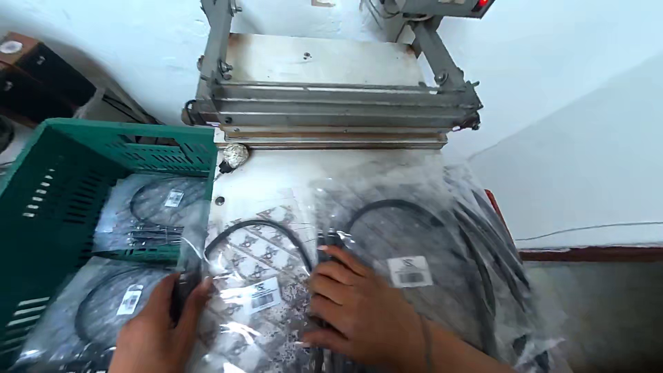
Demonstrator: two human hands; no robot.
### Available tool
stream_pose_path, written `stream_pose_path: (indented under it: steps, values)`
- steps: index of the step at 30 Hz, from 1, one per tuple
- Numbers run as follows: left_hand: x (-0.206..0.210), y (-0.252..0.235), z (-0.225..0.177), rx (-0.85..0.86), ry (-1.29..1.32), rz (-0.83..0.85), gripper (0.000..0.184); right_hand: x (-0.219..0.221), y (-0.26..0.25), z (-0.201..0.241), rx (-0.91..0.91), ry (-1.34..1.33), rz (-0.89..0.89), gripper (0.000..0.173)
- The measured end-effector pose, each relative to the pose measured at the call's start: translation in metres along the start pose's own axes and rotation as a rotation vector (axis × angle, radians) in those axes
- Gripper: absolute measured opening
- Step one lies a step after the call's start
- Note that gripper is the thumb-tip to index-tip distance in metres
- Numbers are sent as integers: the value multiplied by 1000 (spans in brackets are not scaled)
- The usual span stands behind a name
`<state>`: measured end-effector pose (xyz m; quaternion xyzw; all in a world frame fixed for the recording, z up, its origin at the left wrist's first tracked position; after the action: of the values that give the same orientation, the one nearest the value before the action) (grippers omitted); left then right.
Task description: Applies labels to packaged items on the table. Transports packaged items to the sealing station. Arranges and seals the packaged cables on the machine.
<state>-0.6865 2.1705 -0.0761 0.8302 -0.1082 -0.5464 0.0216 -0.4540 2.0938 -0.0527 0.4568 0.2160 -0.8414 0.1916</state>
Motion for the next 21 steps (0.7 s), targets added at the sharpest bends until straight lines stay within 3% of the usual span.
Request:
stream_pose_path:
  steps: [3, 5, 6, 7, 9, 11, 14, 18, 21]
  values:
    - [-28, -4, 23, 111, 461, -133, 42, -18, 27, -12, 123, -180, -198, 51]
    - [-37, -12, 18, 170, 794, -1, 52, -30, 35, -17, 282, -515, -398, 69]
    - [-35, -19, 10, 181, 895, 60, 53, -33, 35, -18, 350, -670, -473, 72]
    - [-30, -30, 1, 175, 934, 97, 45, -33, 33, -15, 415, -785, -523, 62]
    - [-13, -55, -17, 78, 918, 122, 21, -34, 29, -10, 550, -836, -608, 31]
    - [4, -75, -38, -100, 909, 198, 37, -40, 32, -17, 666, -778, -679, 32]
    - [20, -94, -63, -225, 1004, 351, 36, -66, 42, -47, 738, -578, -749, 26]
    - [20, -118, -95, -104, 882, 270, 32, -111, 47, -94, 841, -361, -744, 16]
    - [28, -139, -119, -7, 711, 140, 32, -121, 47, -142, 975, -332, -732, 19]
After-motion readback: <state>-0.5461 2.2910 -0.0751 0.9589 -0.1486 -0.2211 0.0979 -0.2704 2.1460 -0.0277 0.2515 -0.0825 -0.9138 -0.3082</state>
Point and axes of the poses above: each hand's wrist, its own y-axis away from the middle knuckle, its own x-axis out of the palm, z = x × y, the point moved 8 cm from there along -y, towards the middle knuckle, and after that the axes turned 11 degrees about -y, right-handed, at the moved point
